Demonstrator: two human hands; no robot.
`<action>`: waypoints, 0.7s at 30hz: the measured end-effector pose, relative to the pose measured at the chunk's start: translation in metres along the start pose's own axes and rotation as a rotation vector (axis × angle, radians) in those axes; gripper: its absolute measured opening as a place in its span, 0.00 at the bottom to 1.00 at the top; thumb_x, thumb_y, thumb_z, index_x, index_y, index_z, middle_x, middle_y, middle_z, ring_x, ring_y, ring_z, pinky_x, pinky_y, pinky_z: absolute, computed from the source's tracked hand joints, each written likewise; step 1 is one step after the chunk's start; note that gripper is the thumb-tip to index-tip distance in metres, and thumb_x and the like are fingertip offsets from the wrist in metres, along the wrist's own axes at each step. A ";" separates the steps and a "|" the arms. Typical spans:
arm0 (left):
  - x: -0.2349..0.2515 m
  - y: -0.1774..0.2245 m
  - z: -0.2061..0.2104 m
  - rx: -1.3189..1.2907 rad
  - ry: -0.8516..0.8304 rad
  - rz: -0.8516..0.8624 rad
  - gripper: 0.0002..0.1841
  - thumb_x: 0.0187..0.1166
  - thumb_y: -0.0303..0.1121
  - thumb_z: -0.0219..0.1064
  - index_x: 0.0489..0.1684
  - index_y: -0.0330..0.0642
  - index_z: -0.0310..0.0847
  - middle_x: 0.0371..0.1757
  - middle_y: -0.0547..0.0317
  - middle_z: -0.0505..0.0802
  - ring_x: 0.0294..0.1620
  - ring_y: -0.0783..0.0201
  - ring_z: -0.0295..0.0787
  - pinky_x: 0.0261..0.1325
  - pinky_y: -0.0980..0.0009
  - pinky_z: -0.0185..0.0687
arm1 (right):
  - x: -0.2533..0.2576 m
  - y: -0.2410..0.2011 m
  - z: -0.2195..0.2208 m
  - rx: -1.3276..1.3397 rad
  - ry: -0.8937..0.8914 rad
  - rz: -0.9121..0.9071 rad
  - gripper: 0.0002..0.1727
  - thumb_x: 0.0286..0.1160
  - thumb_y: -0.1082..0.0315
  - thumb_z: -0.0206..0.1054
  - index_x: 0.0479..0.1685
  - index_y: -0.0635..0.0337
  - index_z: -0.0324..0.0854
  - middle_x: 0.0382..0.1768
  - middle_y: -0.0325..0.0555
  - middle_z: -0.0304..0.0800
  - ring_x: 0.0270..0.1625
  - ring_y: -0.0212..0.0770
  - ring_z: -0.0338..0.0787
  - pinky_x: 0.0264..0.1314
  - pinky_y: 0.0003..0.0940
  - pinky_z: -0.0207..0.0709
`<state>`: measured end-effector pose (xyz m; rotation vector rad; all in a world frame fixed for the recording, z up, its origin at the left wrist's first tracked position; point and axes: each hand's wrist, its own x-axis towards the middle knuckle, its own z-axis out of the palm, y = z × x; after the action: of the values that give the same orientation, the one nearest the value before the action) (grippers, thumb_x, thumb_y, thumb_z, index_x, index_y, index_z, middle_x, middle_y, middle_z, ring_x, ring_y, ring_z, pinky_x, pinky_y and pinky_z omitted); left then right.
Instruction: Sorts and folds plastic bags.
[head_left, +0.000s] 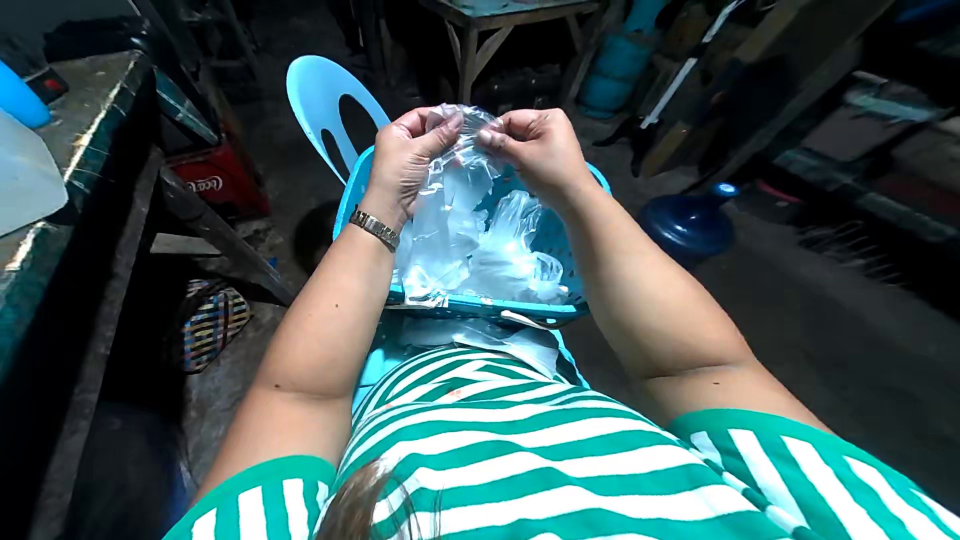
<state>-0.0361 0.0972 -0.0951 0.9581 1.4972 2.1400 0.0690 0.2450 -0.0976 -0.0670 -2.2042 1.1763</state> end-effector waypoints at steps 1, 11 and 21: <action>0.001 0.000 0.000 -0.004 0.014 -0.017 0.01 0.83 0.26 0.65 0.42 0.40 0.82 0.33 0.65 0.90 0.32 0.75 0.87 0.39 0.78 0.85 | 0.000 0.001 0.000 0.010 0.000 0.008 0.08 0.82 0.66 0.68 0.41 0.60 0.89 0.31 0.31 0.90 0.32 0.18 0.84 0.44 0.20 0.81; -0.006 0.009 0.000 -0.172 -0.277 -0.169 0.12 0.93 0.32 0.48 0.40 0.50 0.76 0.33 0.67 0.91 0.36 0.75 0.89 0.44 0.76 0.87 | -0.001 -0.013 -0.007 0.951 0.022 0.352 0.14 0.96 0.63 0.44 0.47 0.55 0.76 0.33 0.39 0.89 0.35 0.31 0.92 0.43 0.28 0.89; -0.006 0.013 -0.009 -0.163 -0.458 -0.266 0.25 0.95 0.45 0.40 0.38 0.47 0.84 0.35 0.64 0.95 0.39 0.73 0.93 0.45 0.74 0.90 | -0.008 0.007 -0.020 0.800 -0.507 0.073 0.06 0.78 0.62 0.67 0.36 0.45 0.89 0.36 0.30 0.95 0.41 0.25 0.92 0.50 0.26 0.87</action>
<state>-0.0368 0.0821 -0.0868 1.0367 1.1345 1.6816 0.0850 0.2611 -0.0992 0.5365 -1.9500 2.2163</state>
